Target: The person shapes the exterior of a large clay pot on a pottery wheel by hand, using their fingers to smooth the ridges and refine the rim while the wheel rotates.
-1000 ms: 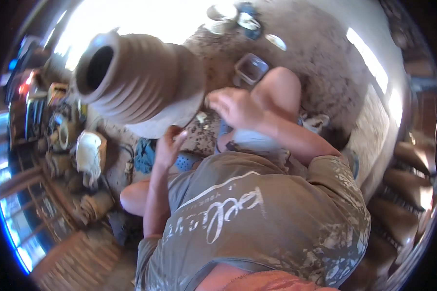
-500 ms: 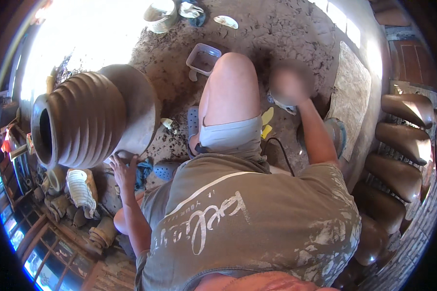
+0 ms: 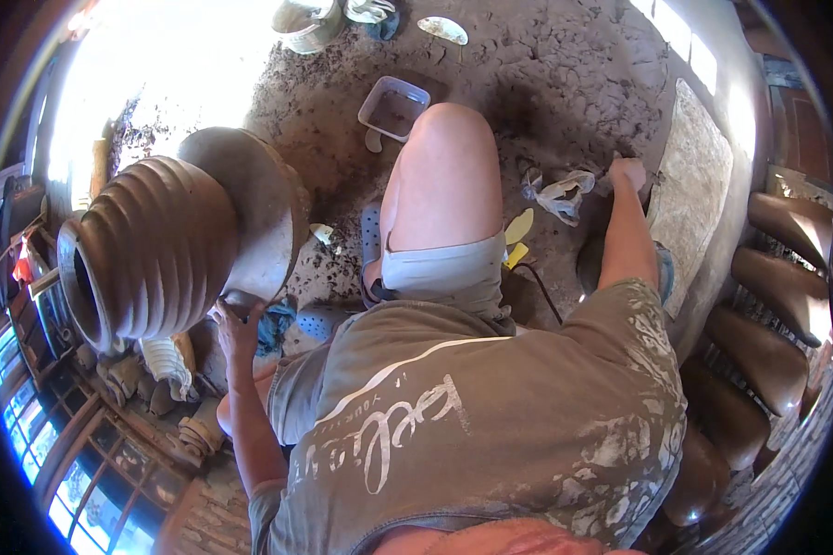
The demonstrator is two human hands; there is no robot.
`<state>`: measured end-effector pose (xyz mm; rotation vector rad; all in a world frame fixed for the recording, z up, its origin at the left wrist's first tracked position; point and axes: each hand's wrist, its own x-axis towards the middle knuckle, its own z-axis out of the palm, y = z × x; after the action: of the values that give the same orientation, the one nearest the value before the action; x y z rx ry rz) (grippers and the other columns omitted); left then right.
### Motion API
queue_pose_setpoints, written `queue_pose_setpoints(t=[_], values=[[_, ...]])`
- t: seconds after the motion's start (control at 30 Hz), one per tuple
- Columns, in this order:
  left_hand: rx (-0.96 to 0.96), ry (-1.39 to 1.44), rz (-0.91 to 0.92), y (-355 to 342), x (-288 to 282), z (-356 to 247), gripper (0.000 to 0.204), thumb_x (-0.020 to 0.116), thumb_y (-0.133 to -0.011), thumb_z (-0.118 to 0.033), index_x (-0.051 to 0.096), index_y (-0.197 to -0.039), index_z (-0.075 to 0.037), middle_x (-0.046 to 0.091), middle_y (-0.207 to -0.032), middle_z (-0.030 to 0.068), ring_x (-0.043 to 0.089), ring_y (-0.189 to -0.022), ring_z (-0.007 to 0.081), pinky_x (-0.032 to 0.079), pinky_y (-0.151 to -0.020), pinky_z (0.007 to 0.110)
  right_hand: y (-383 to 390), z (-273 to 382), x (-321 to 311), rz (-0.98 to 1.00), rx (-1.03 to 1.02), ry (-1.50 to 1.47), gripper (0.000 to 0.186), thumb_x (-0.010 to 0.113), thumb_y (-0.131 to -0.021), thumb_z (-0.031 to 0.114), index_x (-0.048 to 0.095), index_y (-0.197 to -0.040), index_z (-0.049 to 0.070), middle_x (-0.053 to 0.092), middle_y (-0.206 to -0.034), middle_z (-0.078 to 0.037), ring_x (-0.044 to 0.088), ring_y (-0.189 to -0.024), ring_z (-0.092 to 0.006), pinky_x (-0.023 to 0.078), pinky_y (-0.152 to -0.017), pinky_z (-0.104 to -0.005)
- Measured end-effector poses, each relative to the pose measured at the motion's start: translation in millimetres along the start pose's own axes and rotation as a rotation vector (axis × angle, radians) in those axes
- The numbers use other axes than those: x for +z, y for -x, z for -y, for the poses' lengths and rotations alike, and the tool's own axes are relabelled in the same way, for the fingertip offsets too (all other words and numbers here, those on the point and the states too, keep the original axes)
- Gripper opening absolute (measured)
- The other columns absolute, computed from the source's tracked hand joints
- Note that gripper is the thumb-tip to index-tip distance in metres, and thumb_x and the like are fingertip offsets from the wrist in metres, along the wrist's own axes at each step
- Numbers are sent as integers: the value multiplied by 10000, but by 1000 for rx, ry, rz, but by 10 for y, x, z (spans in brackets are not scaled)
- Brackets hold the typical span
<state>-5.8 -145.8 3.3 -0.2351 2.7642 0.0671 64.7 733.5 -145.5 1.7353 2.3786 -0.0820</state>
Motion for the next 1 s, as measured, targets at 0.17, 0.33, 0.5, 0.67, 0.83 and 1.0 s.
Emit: queue_pose_setpoints(t=[0.17,0.33,0.5,0.67,0.83,1.0], values=[[-46,-56,53,-31,-59,-141,1125,796,-837,-615,297,-1597,48,534,-1412,407,602,-1243,533,492,-1033,558,-212,-86,61,-3,-65,38,539,699,-931,470,747,-1203,8,732,-1252,-237,681,-1220,-400,533,-1050,-485],[-77,-60,40,30,-106,-202,1140,810,-818,-619,309,-1595,48,556,-1398,390,609,-1239,521,498,-1027,553,-437,-289,-111,93,-194,59,560,724,-911,471,739,-1180,-21,726,-1234,-268,675,-1213,-425,529,-1046,-494],[-70,-101,-3,29,-118,-189,1161,815,-799,-627,319,-1597,56,614,-1354,361,640,-1218,492,513,-1026,529,-563,-240,-81,42,-306,146,550,725,-909,465,755,-1065,-62,717,-1231,-291,668,-1206,-444,522,-1047,-498],[-84,-75,46,-96,-93,-143,1166,855,-770,-598,334,-1594,41,676,-1298,323,666,-1203,461,520,-1022,523,-566,-177,-81,84,-279,153,550,755,-881,435,734,-1158,-40,712,-1252,-275,670,-1195,-453,528,-1033,-498],[-145,0,77,-5,-133,-218,1159,873,-748,-594,348,-1576,24,564,-1415,369,591,-1283,506,492,-1059,538,-13,-47,-409,120,-297,-399,409,753,-947,299,716,-1176,-39,741,-1213,-202,717,-1072,-348,557,-981,-415],[-127,38,46,-14,-184,-348,1112,876,-754,-581,382,-1544,27,559,-1421,359,601,-1276,489,507,-1040,528,631,465,-530,597,-240,-1571,240,660,-1046,98,690,-1236,-46,739,-1102,-77,686,-972,-162,546,-899,-292]])
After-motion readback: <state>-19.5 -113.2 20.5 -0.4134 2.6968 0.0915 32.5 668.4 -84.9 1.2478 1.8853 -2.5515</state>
